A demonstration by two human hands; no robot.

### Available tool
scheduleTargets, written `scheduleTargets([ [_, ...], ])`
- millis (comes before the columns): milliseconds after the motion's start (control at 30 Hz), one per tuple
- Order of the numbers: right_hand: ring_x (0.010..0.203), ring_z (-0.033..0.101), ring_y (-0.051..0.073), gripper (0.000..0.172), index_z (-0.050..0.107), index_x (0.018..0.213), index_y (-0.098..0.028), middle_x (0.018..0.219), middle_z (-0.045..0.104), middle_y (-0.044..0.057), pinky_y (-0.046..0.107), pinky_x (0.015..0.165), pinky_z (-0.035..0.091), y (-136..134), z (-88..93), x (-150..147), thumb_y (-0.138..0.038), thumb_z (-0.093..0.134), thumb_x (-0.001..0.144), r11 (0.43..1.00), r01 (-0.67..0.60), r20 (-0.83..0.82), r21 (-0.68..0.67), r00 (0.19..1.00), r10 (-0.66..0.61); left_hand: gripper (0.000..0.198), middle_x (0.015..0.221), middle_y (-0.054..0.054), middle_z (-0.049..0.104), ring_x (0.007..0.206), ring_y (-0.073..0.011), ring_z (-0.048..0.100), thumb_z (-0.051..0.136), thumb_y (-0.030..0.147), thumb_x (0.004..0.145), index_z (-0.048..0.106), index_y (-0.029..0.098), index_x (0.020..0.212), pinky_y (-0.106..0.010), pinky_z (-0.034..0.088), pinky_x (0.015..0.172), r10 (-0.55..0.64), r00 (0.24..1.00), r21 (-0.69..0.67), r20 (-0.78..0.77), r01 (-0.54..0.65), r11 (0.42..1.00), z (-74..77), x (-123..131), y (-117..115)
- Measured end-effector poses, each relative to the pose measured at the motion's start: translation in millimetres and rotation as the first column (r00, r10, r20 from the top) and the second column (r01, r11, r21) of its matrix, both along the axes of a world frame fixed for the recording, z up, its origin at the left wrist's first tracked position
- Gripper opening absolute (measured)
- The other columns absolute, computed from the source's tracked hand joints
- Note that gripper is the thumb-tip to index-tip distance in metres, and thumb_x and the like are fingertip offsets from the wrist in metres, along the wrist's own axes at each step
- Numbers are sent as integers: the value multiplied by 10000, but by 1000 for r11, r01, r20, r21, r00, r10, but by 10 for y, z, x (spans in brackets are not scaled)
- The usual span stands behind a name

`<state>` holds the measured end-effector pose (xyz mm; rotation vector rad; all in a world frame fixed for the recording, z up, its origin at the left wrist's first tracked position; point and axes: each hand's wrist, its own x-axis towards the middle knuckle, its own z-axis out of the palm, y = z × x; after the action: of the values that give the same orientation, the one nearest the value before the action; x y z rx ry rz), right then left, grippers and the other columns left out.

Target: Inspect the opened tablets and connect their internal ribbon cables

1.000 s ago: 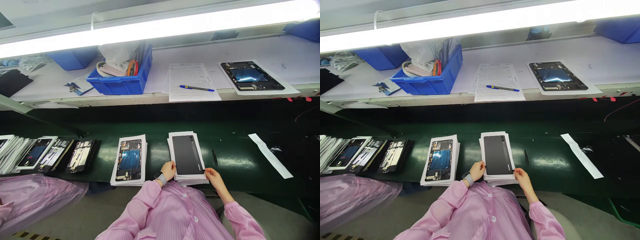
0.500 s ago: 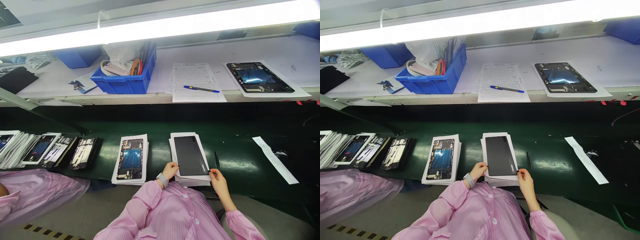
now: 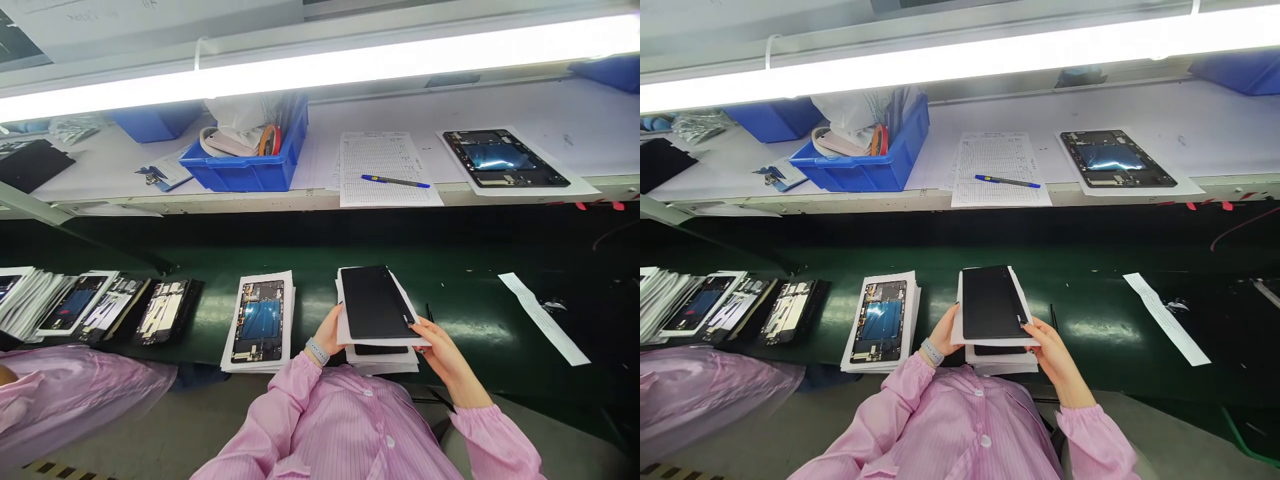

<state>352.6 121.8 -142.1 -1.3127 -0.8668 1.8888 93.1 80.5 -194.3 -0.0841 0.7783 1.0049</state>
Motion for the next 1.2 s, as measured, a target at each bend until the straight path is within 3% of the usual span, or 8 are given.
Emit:
scheduleTargets([
  [133,570,538,140,449,761,1068,-178,743,659,27,209,490,414,-178,353,16,-465,902,752,996,-88,-22,27,996,89,414,1021,-156,756,979,-281,730,646,379,888,681,61,1152,-374,548,925,54,998,89,16,-55,995,196,-86,45],
  [300,791,659,246,515,699,1242,-207,919,725,75,345,769,550,-341,569,60,-431,877,813,981,-189,-12,51,982,190,504,1024,-87,767,966,-267,738,781,170,718,655,146,1205,-382,548,938,132,990,177,-47,-122,977,343,-100,-32],
  [467,924,680,246,937,210,1572,-371,1093,708,42,368,843,555,-386,649,3,-431,831,874,981,-140,-13,137,990,143,498,940,-64,770,822,-242,744,817,158,644,665,155,1118,-370,585,817,157,984,208,-79,-137,968,416,-77,-192],
  [533,971,669,236,768,361,1477,-388,1148,688,31,358,882,546,-386,643,-29,-436,833,874,980,-118,-41,162,991,126,503,954,-72,772,828,-250,744,824,171,629,669,148,1107,-378,587,814,161,984,227,-78,-139,964,450,-88,-250],
  [667,771,645,164,236,661,1021,-288,921,691,-3,237,693,529,-431,623,-76,-481,763,929,983,-150,-74,108,985,158,622,1006,-94,773,932,-300,739,867,185,573,674,134,1161,-414,567,894,150,987,264,-54,-131,956,517,-125,-341],
  [800,745,645,202,301,768,963,-228,858,696,45,287,707,540,-505,716,-131,-524,763,907,972,-222,-92,73,969,228,597,1054,-131,766,1011,-326,721,870,439,671,703,113,1142,-445,538,965,79,997,254,15,-81,964,625,-168,-390],
  [900,753,643,213,294,809,949,-204,891,705,70,294,706,526,-531,816,-169,-492,780,899,958,-275,-90,81,955,281,609,1135,-160,744,1103,-324,694,619,616,894,684,104,1219,-445,510,1016,-60,984,197,166,27,980,734,-199,-385],
  [1200,723,637,191,261,814,930,-226,795,695,39,253,688,510,-543,912,-176,-484,792,893,969,-248,-139,13,959,247,512,1064,-155,762,1048,-290,720,479,480,1005,671,65,1235,-399,514,1007,-108,958,139,266,72,988,845,-263,-340],
])
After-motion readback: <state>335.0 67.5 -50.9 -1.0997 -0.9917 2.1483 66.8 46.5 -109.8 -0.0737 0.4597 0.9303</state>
